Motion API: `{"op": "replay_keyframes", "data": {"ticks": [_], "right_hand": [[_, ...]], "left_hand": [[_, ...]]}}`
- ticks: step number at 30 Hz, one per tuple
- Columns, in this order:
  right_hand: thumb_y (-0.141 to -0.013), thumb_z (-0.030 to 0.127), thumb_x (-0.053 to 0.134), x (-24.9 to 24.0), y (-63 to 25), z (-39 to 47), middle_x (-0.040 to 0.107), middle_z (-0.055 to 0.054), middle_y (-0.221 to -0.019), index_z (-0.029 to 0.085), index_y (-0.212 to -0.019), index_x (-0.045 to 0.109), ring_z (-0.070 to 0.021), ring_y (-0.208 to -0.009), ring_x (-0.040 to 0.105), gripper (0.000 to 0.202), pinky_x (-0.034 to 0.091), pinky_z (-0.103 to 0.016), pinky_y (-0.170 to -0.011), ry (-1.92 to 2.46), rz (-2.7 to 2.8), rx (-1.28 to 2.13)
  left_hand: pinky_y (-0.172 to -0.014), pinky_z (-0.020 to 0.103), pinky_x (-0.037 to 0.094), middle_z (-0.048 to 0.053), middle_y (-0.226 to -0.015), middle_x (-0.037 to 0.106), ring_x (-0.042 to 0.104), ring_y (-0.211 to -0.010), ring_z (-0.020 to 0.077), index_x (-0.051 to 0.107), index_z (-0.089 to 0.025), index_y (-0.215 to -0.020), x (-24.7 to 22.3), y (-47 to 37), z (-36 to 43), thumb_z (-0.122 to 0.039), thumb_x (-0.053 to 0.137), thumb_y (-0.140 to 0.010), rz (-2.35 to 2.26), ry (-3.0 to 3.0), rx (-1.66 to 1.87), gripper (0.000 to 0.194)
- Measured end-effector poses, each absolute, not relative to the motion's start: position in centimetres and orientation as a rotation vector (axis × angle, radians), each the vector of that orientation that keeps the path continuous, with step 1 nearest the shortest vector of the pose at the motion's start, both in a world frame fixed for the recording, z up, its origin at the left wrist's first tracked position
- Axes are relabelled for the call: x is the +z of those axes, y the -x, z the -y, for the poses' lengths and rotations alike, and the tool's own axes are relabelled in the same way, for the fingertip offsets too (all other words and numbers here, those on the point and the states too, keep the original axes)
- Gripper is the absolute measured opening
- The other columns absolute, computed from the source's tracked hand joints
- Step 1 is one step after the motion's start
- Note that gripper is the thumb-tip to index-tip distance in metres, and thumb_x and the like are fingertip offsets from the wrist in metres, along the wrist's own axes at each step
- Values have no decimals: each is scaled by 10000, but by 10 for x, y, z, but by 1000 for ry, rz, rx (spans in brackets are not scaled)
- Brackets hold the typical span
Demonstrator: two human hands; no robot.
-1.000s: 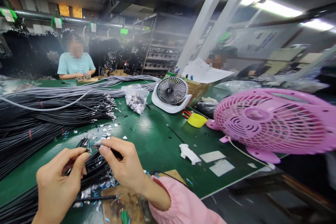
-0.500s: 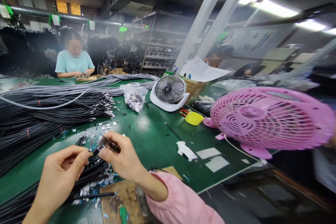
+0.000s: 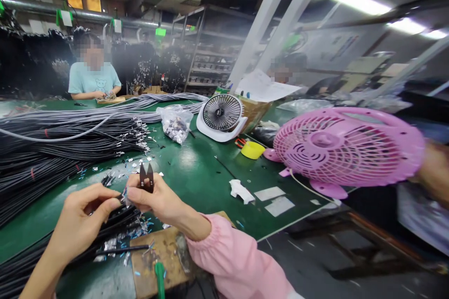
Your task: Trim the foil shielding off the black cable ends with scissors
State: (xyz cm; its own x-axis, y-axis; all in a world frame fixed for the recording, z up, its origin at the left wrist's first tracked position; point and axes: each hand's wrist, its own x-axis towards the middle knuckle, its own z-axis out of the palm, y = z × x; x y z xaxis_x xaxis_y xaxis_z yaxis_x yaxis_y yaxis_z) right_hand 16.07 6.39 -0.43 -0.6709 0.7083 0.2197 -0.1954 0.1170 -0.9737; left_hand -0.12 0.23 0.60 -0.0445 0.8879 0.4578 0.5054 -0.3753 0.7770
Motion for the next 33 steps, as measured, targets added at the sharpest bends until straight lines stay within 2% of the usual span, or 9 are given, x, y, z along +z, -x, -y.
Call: {"op": "replay_keyframes", "data": {"ticks": [3, 7, 9, 15, 20, 22, 27, 29, 33], "right_hand": [[-759, 544, 642, -5, -158, -61, 366, 77, -505, 206, -643, 498, -76, -436, 313, 385, 274, -228, -440, 499, 1641, 1793], [-740, 273, 589, 0, -155, -58, 389, 44, -556, 208, -540, 405, -98, -524, 349, 280, 284, -252, -515, 667, 1745, 1057], [-704, 217, 576, 1, -153, -57, 387, 42, -563, 209, -527, 391, -102, -544, 360, 256, 283, -254, -527, 719, 1742, 927], [-670, 248, 564, 2, -148, -60, 328, 105, -408, 216, -514, 390, -41, -365, 232, 236, 193, -200, -378, 690, 1255, 1968], [-699, 376, 606, 11, -162, -77, 380, 90, -470, 214, -539, 389, -32, -389, 195, 314, 180, -197, -385, 607, 1045, 1676], [-745, 420, 620, 11, -163, -78, 384, 78, -480, 210, -542, 425, -53, -418, 265, 351, 232, -212, -418, 722, 1163, 1333], [-760, 177, 641, 8, -156, -64, 497, 34, -615, 187, -594, 537, -103, -598, 444, 197, 371, -253, -612, 545, 1852, 1011], [-769, 146, 603, 6, -155, -60, 476, 36, -603, 188, -583, 511, -101, -583, 425, 212, 355, -254, -594, 544, 1828, 1066], [-771, 272, 611, 0, -153, -54, 373, 76, -490, 198, -554, 461, -72, -454, 322, 273, 240, -229, -442, 563, 1565, 1640]], "left_hand": [[-363, 212, 371, -18, -441, 525, 464, -375, 109, 686, -208, -540, 5, 1, -7, -505, 722, -711, -1332, -1791, 1404, 345], [-440, 202, 426, -36, -497, 528, 504, -464, 112, 594, -202, -505, -6, -4, -9, -384, 739, -676, -1510, -1709, 1557, 289], [-444, 195, 418, -41, -504, 524, 497, -474, 108, 582, -201, -508, -9, -7, -9, -360, 718, -682, -1590, -1699, 1564, 272], [-415, 207, 382, -18, -486, 554, 470, -447, 113, 635, -200, -531, -2, -3, -8, -461, 676, -728, -1527, -1816, 1386, 329], [-387, 205, 341, -3, -487, 558, 455, -442, 109, 674, -196, -536, -6, 8, -7, -540, 685, -730, -1515, -1769, 1407, 395], [-378, 201, 330, -4, -470, 546, 441, -429, 103, 672, -193, -521, -8, 9, -7, -547, 691, -720, -1519, -1727, 1425, 406], [-372, 195, 332, -13, -469, 552, 437, -414, 98, 686, -197, -537, -4, 6, -6, -508, 690, -717, -1520, -1748, 1430, 359], [-387, 203, 355, -7, -480, 568, 454, -420, 105, 687, -199, -542, -1, 5, -6, -488, 677, -736, -1492, -1800, 1401, 348], [-382, 206, 332, -25, -458, 511, 395, -404, 94, 663, -205, -530, 2, 4, -4, -433, 677, -760, -1375, -1856, 1426, 324]]}}
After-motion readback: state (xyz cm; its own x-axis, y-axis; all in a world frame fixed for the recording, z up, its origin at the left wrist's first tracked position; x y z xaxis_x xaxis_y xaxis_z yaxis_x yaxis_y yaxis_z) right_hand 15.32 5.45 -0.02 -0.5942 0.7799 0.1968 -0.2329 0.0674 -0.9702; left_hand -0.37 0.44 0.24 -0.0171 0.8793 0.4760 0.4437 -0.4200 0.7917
